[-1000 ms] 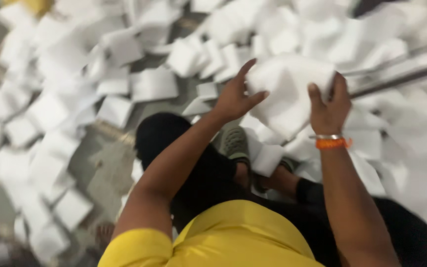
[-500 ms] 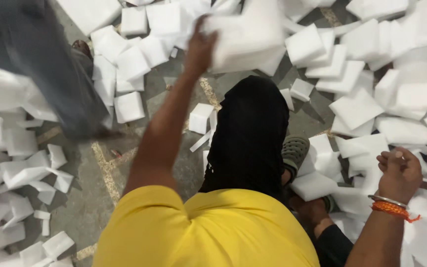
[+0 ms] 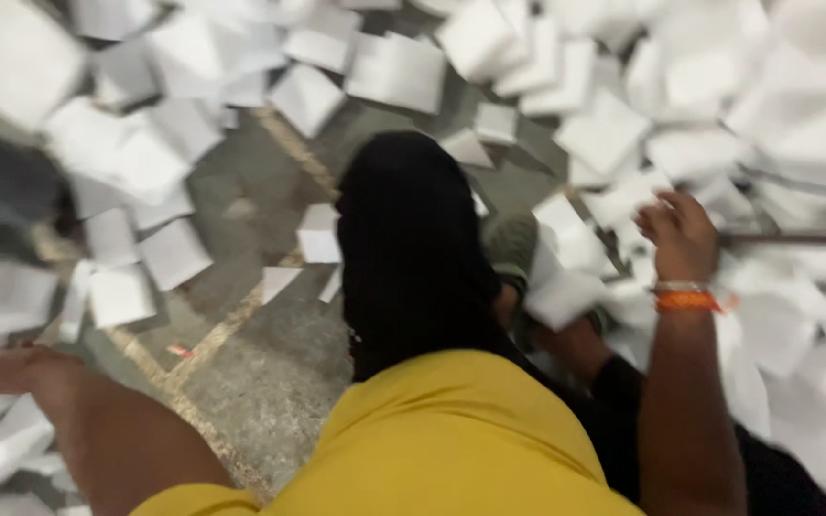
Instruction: The person sits on the floor surrounded by white foam pieces and repeatedly picks up blocks of foam. They place each block under a wire-cutting tool and press down to slice the foam into smaller pieces, then drop the cut pieces onto the floor.
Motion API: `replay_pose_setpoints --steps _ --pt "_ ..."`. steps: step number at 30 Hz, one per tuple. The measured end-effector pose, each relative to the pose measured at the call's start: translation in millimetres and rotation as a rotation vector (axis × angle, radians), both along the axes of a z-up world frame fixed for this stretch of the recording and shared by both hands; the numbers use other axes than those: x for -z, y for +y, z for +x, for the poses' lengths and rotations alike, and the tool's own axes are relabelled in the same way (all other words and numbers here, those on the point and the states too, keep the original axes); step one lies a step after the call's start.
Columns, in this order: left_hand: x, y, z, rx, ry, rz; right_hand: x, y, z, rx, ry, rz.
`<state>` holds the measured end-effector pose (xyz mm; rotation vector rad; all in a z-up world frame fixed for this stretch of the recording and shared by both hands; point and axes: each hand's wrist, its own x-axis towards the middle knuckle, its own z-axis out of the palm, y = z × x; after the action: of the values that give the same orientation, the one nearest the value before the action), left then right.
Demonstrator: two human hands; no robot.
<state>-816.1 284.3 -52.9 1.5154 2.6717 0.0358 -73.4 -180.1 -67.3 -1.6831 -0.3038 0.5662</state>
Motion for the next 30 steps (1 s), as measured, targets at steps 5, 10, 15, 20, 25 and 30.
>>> replay_pose_setpoints --steps 5,10,15,20,25,30 --pt "80.2 11.1 135.7 0.333 -1.056 0.292 -119.9 3.5 -66.5 -0.282 -0.323 0.203" --pt "158.2 -24.7 294.2 0.936 -0.419 -0.045 -258.2 -49.3 -114.0 -0.517 -0.680 0.331" --pt "181.5 -61.8 373.4 0.983 -0.392 -0.281 -316.8 -81.2 -156.9 -0.611 -0.686 0.272" --pt "171.1 -83.8 410.2 1.000 -0.360 -0.398 -289.8 -104.1 -174.3 -0.575 -0.735 0.278" --pt "154.8 -112.9 426.8 0.980 -0.339 -0.478 -288.1 -102.3 -155.5 -0.505 -0.632 0.441" --pt "141.7 -131.9 414.9 0.953 -0.261 -0.560 -246.8 -69.5 -148.9 -0.889 -0.154 0.850"
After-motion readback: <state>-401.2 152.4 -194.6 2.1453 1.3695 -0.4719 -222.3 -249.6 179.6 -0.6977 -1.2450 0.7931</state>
